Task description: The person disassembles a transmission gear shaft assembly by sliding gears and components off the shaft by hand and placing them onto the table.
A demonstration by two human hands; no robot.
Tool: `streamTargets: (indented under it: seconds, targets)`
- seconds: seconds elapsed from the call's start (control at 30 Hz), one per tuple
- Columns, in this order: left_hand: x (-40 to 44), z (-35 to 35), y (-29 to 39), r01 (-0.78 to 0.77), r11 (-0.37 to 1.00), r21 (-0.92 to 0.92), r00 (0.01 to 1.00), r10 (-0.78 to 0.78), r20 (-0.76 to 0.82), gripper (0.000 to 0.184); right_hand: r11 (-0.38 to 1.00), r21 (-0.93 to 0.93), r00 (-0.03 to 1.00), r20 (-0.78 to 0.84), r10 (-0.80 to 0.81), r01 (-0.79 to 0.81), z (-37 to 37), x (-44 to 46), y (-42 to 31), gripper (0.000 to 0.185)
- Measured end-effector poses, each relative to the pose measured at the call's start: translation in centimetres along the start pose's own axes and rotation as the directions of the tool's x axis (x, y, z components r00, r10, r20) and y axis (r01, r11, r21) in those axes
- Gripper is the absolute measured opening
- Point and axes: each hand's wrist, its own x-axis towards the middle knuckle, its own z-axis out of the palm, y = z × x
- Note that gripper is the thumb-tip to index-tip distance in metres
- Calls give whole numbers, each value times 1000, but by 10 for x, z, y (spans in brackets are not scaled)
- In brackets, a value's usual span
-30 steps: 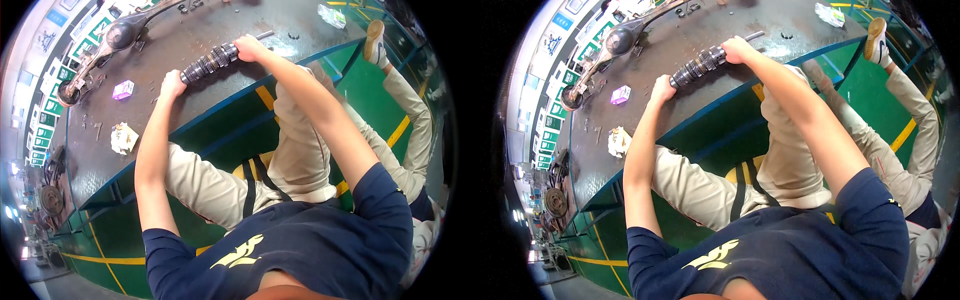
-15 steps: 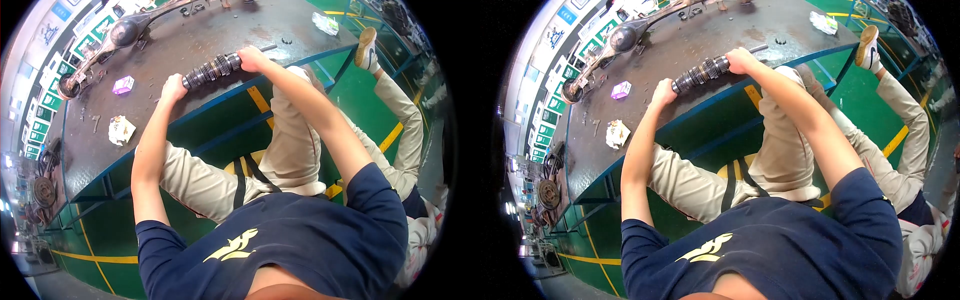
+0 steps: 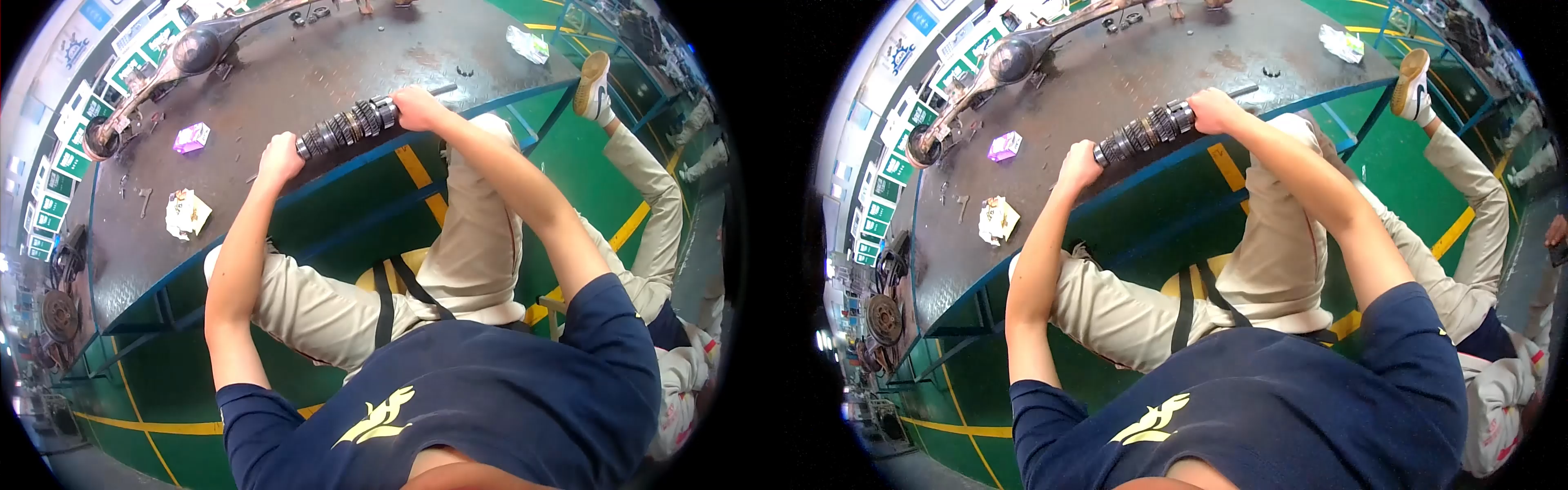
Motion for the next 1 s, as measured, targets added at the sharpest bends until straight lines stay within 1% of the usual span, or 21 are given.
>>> streamTargets:
  seconds: [0.07,0.23,0.33,0.43,0.63,0.7,0.73,0.8,0.83,0.9,0.93,0.97,1.0]
  targets:
    - [3,1,-2,-12,1000,11,1000,12,-27,17,999,30,1000,5,-14,14,-5,4,1,18]
    - [0,-4,4,24,1000,-5,999,-25,-25,18,1000,11,999,-18,-29,29,-4,5,0,18]
    - [2,-3,2,14,1000,1,1000,-14,-13,18,1000,10,999,34,23,-23,-8,4,-2,18]
    - [6,3,-3,12,1000,0,1000,-12,-16,18,1000,-21,999,40,24,-23,-9,8,-3,18]
    - [9,0,-3,26,999,-20,999,-27,-30,21,999,-19,998,53,35,-34,-6,16,2,18]
    - [13,-5,-2,21,1000,-22,999,-20,34,21,999,-13,997,64,44,-43,-2,19,2,18]
    - [12,-7,-2,30,999,-21,999,-29,39,21,999,-19,999,29,41,-40,1,20,2,18]
    - [12,-12,1,53,999,-5,999,-53,0,22,998,-28,998,-30,47,-47,10,22,6,17]
    - [16,-8,-4,38,999,8,999,-38,11,22,998,-18,997,-34,66,-67,12,22,6,17]
    - [26,0,-11,12,1000,2,1000,-12,-15,23,999,-44,998,-58,19,-21,11,22,7,18]
    - [22,-3,-6,45,999,0,999,-45,-26,24,999,-41,999,-53,13,-15,11,23,8,18]
    - [25,-4,-4,34,999,-1,999,-34,-30,24,999,-46,998,-59,10,-13,11,23,8,18]
    - [27,-3,-5,51,999,9,999,-51,-6,24,997,-61,998,-45,34,-36,9,24,7,17]
